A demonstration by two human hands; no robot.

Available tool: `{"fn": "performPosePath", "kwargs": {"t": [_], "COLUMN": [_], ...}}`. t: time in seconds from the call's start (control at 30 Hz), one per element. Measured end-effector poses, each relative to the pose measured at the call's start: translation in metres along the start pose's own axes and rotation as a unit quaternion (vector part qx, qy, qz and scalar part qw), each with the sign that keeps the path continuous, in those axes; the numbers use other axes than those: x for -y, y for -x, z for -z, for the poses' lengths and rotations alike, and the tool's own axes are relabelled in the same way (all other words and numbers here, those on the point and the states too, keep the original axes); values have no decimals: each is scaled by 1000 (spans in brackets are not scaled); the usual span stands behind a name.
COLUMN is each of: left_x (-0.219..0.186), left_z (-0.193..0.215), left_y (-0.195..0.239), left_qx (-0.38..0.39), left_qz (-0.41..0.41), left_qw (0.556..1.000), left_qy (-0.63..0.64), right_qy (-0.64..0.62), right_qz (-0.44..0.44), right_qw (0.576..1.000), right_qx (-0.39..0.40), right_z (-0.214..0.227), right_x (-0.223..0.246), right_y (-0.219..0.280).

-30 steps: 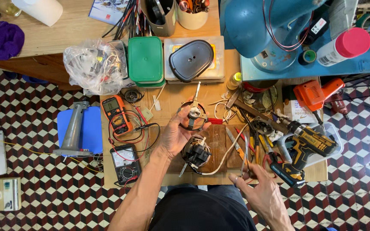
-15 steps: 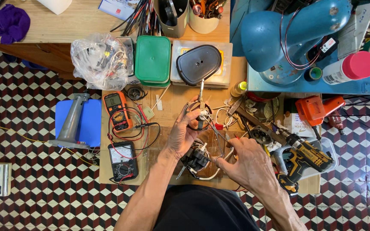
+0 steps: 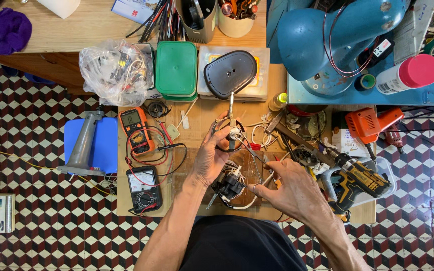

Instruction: The person disassembles a small electrical motor on a cluttered workbench, using a screwdriver to remove screws and separate the housing. They wipe internal components with a cloth, use a flashlight to inspect the interior, and handle the rotor and stator separately before placing them back on the table.

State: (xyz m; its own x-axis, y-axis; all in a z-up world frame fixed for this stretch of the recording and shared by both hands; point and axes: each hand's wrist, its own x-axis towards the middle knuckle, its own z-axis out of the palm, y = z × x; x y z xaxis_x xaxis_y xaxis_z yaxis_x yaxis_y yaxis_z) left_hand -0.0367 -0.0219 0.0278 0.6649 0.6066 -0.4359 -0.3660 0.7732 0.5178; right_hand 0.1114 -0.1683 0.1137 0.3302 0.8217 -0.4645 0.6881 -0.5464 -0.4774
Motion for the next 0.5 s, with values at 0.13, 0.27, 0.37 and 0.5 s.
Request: {"fn": "performPosePath", "kwargs": {"t": [0.13, 0.27, 0.37, 0.5], "left_x": [4, 3, 0, -2], "left_z": [4, 4, 2, -1], "left_y": [0, 1, 2, 5], "left_qx": [0, 18, 14, 13], "left_qz": [-7, -6, -3, 11], "left_qw": [1000, 1000, 1000, 999], "left_qy": [4, -9, -27, -41], "right_qy": [6, 32, 76, 155], "right_qz": [-30, 16, 45, 88], "right_qw": [999, 999, 994, 981], "right_qx": [26, -29, -59, -76], "right_z": [-4, -6, -5, -3], "right_x": [-3, -2, -1, -3], "right_y": [2, 1, -1, -6]}}
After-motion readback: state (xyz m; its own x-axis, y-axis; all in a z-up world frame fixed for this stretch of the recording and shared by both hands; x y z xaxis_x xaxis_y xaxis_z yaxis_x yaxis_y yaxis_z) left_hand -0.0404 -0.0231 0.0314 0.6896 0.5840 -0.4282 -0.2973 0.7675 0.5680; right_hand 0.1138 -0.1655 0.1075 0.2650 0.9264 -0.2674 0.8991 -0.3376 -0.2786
